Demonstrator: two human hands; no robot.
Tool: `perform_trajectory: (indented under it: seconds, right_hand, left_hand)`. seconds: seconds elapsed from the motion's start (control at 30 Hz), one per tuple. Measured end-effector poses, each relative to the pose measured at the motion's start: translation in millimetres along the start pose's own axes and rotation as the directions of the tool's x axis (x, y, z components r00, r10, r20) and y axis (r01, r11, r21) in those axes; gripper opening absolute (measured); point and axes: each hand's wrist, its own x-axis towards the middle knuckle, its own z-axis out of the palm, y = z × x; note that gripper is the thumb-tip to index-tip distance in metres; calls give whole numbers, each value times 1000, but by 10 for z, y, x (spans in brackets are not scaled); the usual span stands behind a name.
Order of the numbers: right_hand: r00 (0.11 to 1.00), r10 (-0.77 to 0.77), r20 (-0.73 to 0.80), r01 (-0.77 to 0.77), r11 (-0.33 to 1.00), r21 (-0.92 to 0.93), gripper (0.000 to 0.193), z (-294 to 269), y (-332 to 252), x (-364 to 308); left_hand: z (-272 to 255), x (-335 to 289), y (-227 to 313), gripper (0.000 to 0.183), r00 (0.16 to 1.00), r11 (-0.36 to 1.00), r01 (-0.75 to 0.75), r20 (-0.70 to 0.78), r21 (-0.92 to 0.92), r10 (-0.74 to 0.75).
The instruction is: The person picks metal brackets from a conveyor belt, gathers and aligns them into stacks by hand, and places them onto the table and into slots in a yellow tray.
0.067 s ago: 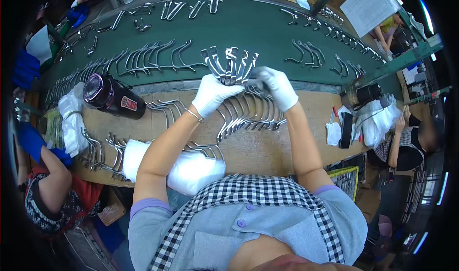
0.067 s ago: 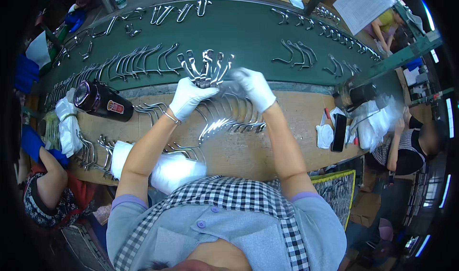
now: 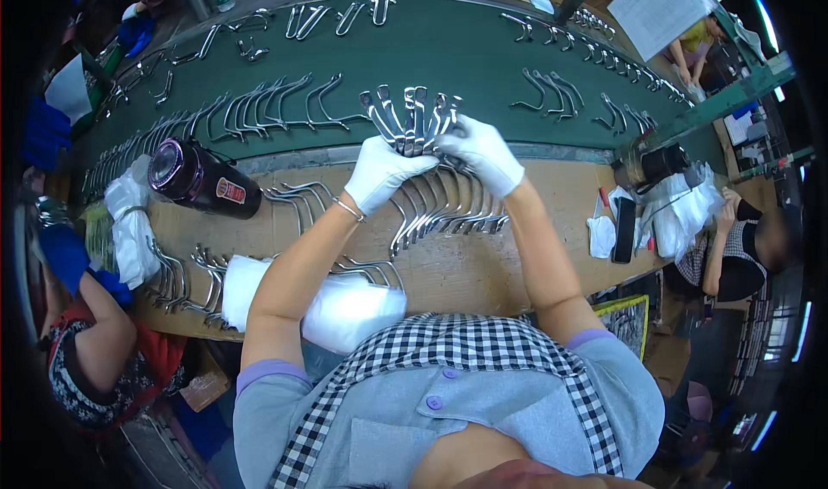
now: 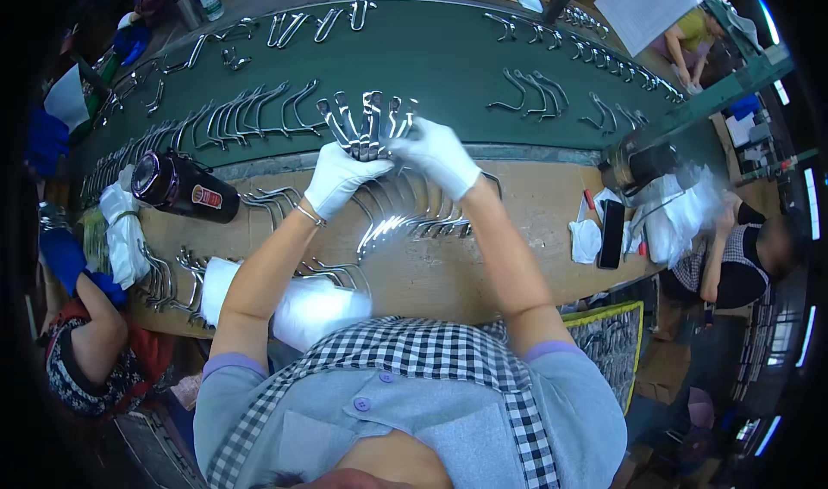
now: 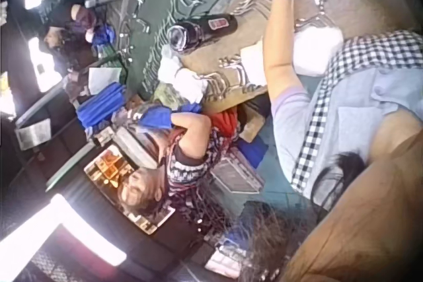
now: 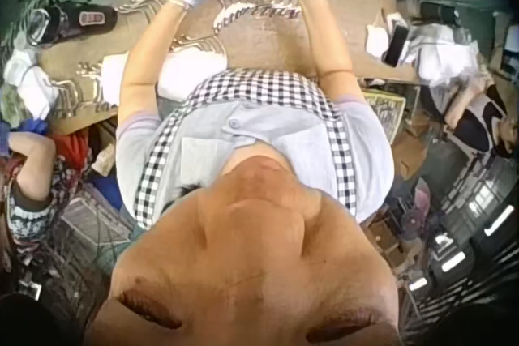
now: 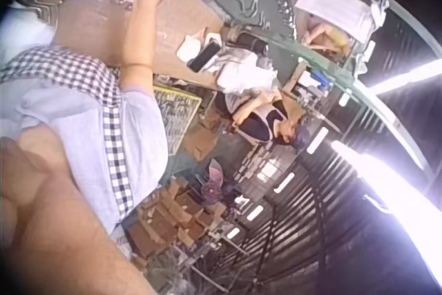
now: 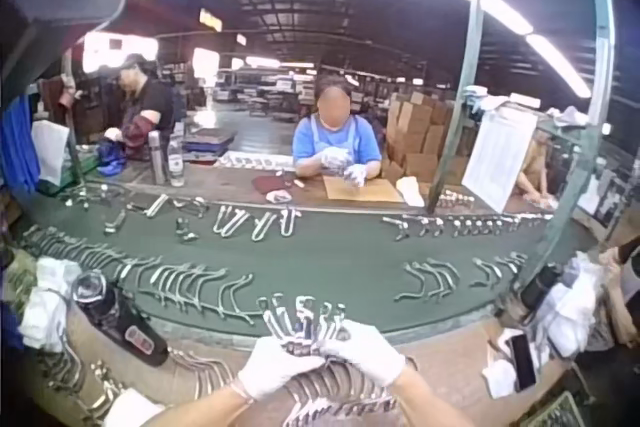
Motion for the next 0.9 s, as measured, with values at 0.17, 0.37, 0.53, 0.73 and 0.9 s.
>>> perform_trajectory:
  seconds: [0.17,0.37,0.53,0.73,0.9]
  right_hand:
    - [995,-73,-69,87,974,211,29,209,9,135]
    - [949,-97,-299,-12,939,-344,39,248,17,382]
    - [949,-39,-314,-57,955,-290,64,-65,135,281]
    - [835,494,244,-550,775,312,81,-6,390,-283]
    - [833,164,528,-551,329,767,61,389,604,-205]
  left_hand:
    - [3,44,-123,20,1000,1000,0,-28,-30,0]
    - [-29,15,-75,26,995,996,63,-71,-57,-67]
    - [-57,-11,-58,26,998,998,36,-58,-55,-39]
    - [-47,-36,-38,21,996,1000,-12,-87,-23,10]
    - [99,-98,25,31,1000,996,6,9,-94,-5]
